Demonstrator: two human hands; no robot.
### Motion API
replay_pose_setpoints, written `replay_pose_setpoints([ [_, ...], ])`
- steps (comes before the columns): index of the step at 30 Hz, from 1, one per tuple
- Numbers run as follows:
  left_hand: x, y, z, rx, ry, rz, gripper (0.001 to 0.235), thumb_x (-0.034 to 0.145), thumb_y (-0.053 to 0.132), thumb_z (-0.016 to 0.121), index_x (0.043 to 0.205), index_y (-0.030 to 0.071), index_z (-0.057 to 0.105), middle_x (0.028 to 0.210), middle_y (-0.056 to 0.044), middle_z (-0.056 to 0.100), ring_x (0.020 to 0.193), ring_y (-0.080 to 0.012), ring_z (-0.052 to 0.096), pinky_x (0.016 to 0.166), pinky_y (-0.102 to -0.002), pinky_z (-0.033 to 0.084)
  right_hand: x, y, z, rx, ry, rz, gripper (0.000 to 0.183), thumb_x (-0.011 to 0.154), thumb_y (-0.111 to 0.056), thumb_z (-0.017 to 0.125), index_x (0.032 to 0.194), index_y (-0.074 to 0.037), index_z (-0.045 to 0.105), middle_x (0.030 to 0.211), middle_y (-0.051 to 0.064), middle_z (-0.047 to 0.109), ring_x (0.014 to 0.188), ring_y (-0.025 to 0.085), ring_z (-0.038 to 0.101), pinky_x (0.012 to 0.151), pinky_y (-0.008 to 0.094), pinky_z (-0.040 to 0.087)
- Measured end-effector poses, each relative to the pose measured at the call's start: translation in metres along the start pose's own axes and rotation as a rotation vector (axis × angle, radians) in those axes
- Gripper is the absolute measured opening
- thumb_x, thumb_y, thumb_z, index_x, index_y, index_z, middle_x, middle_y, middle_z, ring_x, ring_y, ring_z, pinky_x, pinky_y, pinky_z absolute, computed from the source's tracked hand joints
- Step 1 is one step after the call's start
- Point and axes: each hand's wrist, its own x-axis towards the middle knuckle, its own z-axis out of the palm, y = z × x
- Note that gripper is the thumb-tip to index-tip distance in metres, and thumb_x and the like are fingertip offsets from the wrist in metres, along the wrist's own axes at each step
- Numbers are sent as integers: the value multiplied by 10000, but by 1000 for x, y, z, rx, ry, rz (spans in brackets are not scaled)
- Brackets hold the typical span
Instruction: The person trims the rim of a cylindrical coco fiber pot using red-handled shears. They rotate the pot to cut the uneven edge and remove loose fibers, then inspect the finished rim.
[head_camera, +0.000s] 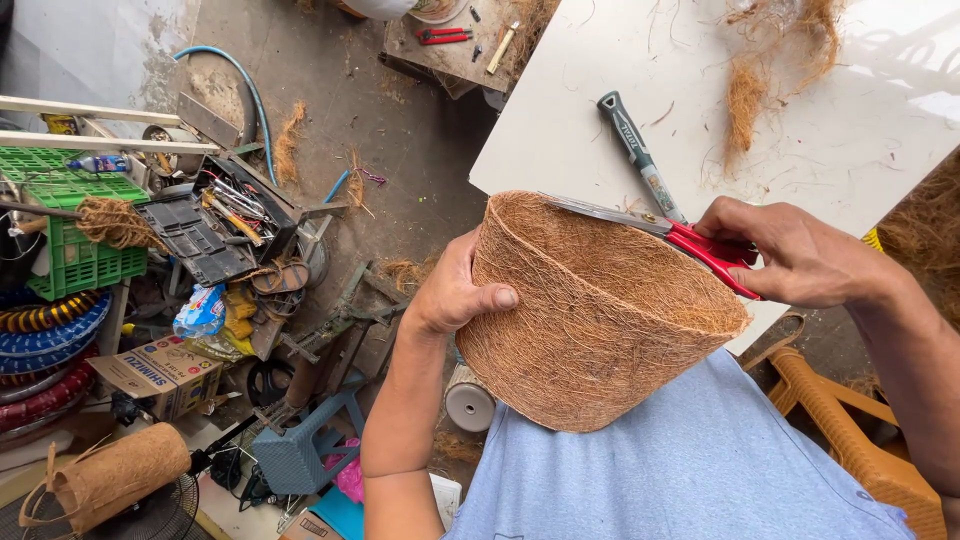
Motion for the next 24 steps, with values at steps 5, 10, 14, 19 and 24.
replay_pose_setpoints([
  [5, 2, -1, -1, 1, -23, 7, 827, 772, 476, 831, 1359, 4, 490, 1315, -117, 608, 1228, -259, 597, 1070, -430, 508, -2, -9, -3, 40, 13, 6, 259, 804, -277, 603, 1004, -115, 634, 743, 15, 669, 644, 146, 566, 610, 295, 461],
  [10, 2, 0, 0, 14, -34, 4, 822, 777, 484, 821, 1355, 4, 488, 1320, -125, 605, 1236, -272, 596, 1081, -438, 503, -2, -6, 1, 13, 11, 64, 208, 826, -299, 617, 962, -143, 633, 696, 6, 648, 603, 144, 548, 574, 299, 439],
  [14, -1, -1, -2, -52, -5, 5, 846, 761, 477, 845, 1360, 3, 482, 1317, -126, 600, 1232, -280, 595, 1067, -448, 508, -1, 2, 5, 107, 78, -45, 347, 797, -374, 653, 1014, -103, 633, 712, 25, 658, 605, 155, 558, 554, 304, 444],
  [19, -8, -11, -14, -1, 110, 138, 822, 774, 494, 841, 1354, 19, 503, 1295, -96, 610, 1220, -248, 586, 1055, -428, 500, 4, 21, 28, 648, 367, -6, 420, 762, -174, 741, 1097, 0, 556, 939, 146, 683, 868, 203, 659, 762, 311, 536],
  [24, -1, -32, -9, -26, 313, 403, 793, 832, 401, 829, 1405, 2, 451, 1360, -144, 563, 1299, -288, 532, 1130, -447, 470, 13, 20, 55, 845, 519, -171, 696, 750, -461, 716, 1217, -27, 435, 1092, 153, 580, 868, 230, 625, 826, 342, 572],
])
